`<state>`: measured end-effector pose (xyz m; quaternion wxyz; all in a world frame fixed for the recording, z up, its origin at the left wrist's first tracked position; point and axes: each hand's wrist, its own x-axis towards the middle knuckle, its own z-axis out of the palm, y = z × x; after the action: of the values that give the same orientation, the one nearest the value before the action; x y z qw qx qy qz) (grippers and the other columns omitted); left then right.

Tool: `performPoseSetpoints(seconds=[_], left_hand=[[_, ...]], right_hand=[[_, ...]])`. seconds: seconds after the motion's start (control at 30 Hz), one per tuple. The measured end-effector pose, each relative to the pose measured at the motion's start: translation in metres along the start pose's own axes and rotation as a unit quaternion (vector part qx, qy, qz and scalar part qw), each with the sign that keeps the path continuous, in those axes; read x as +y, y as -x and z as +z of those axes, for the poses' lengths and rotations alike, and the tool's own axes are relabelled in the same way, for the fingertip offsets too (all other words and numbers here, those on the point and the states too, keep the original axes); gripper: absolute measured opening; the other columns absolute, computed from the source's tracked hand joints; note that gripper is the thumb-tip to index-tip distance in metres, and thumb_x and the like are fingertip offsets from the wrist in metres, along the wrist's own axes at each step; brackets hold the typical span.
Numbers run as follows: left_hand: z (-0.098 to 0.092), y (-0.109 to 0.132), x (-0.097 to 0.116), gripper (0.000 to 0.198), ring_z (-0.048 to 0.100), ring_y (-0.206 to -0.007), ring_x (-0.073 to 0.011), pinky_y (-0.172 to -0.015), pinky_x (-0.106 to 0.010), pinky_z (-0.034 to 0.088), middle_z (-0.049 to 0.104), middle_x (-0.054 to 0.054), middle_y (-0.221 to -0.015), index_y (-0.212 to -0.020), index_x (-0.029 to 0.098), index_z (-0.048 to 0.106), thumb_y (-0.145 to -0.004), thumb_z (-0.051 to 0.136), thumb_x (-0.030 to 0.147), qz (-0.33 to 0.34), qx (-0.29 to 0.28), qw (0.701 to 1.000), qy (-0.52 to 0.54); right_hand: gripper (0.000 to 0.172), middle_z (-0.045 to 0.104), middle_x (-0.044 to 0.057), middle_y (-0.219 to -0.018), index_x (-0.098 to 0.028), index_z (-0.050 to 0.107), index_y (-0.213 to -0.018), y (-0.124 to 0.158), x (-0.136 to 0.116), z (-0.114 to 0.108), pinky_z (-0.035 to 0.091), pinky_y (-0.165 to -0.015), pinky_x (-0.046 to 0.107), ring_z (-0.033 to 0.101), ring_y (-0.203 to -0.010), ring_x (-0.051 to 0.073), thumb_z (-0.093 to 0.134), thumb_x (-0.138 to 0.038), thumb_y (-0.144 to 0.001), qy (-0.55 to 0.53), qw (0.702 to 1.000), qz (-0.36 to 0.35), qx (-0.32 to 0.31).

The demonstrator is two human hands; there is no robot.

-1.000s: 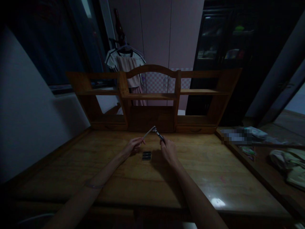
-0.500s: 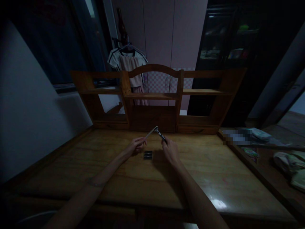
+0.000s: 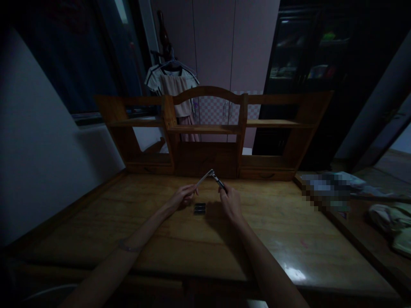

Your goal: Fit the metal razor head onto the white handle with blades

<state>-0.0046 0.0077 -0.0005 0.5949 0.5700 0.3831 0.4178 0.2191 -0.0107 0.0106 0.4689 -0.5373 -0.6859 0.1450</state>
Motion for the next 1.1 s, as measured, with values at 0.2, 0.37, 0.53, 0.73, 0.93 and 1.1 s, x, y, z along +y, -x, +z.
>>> performPoseSetpoints(seconds=[0.2,0.37,0.53,0.73,0.93,1.1], left_hand=[[0.0020,0.0014,0.0009,0.042,0.017,-0.034,-0.0026,-0.034,-0.016,0.010,0.025,0.010,-0.048,-0.078,0.016,0.057,-0.078,0.052,0.057,0.006,0.008,1.000,-0.014],[0.0057,0.0051,0.0024,0.041,0.020,-0.034,-0.0026,-0.034,-0.017,0.009,0.027,0.009,-0.050,-0.080,0.016,0.061,-0.076,0.055,0.056,-0.008,0.008,0.998,-0.062],[0.0027,0.0033,0.0021,0.042,0.019,-0.034,-0.0028,-0.034,-0.017,0.010,0.027,0.009,-0.050,-0.079,0.017,0.060,-0.077,0.053,0.059,-0.014,0.025,0.997,-0.068],[-0.0015,-0.0004,-0.0008,0.042,0.016,-0.033,-0.0020,-0.033,-0.016,0.009,0.025,0.010,-0.050,-0.080,0.017,0.058,-0.078,0.052,0.059,0.001,0.029,0.999,-0.025],[-0.0012,0.0006,-0.0011,0.041,0.017,-0.033,-0.0019,-0.033,-0.016,0.010,0.026,0.010,-0.050,-0.081,0.017,0.057,-0.079,0.051,0.058,0.000,0.018,1.000,-0.004],[-0.0011,-0.0021,-0.0028,0.042,0.017,-0.033,-0.0024,-0.034,-0.016,0.010,0.025,0.010,-0.047,-0.077,0.016,0.056,-0.080,0.049,0.058,0.008,0.004,1.000,0.002]], right_hand=[[0.023,0.059,0.001,-0.065,-0.018,0.063,-0.077,0.0014,-0.0022,0.0036,0.030,-0.056,0.023,0.053,-0.062,0.016,0.041,-0.025,-0.079,0.001,0.999,0.005,-0.041],[0.025,0.059,0.001,-0.066,-0.018,0.063,-0.082,0.0006,-0.0043,0.0006,0.031,-0.056,0.023,0.052,-0.060,0.015,0.039,-0.026,-0.082,-0.004,1.000,-0.007,0.006],[0.025,0.057,0.001,-0.064,-0.017,0.061,-0.081,-0.0020,-0.0016,-0.0057,0.031,-0.055,0.024,0.051,-0.058,0.016,0.038,-0.026,-0.082,-0.019,0.998,-0.006,0.059],[0.022,0.057,0.000,-0.062,-0.018,0.061,-0.077,0.0000,-0.0035,-0.0033,0.031,-0.055,0.023,0.051,-0.058,0.015,0.040,-0.025,-0.081,-0.019,1.000,-0.004,0.018],[0.023,0.058,0.001,-0.063,-0.018,0.062,-0.078,0.0007,-0.0020,-0.0021,0.030,-0.055,0.024,0.052,-0.059,0.015,0.040,-0.026,-0.081,0.004,1.000,0.000,0.025],[0.022,0.060,0.001,-0.065,-0.020,0.063,-0.080,0.0024,-0.0029,0.0011,0.029,-0.055,0.023,0.053,-0.060,0.016,0.043,-0.027,-0.081,0.029,0.999,-0.005,-0.024]])
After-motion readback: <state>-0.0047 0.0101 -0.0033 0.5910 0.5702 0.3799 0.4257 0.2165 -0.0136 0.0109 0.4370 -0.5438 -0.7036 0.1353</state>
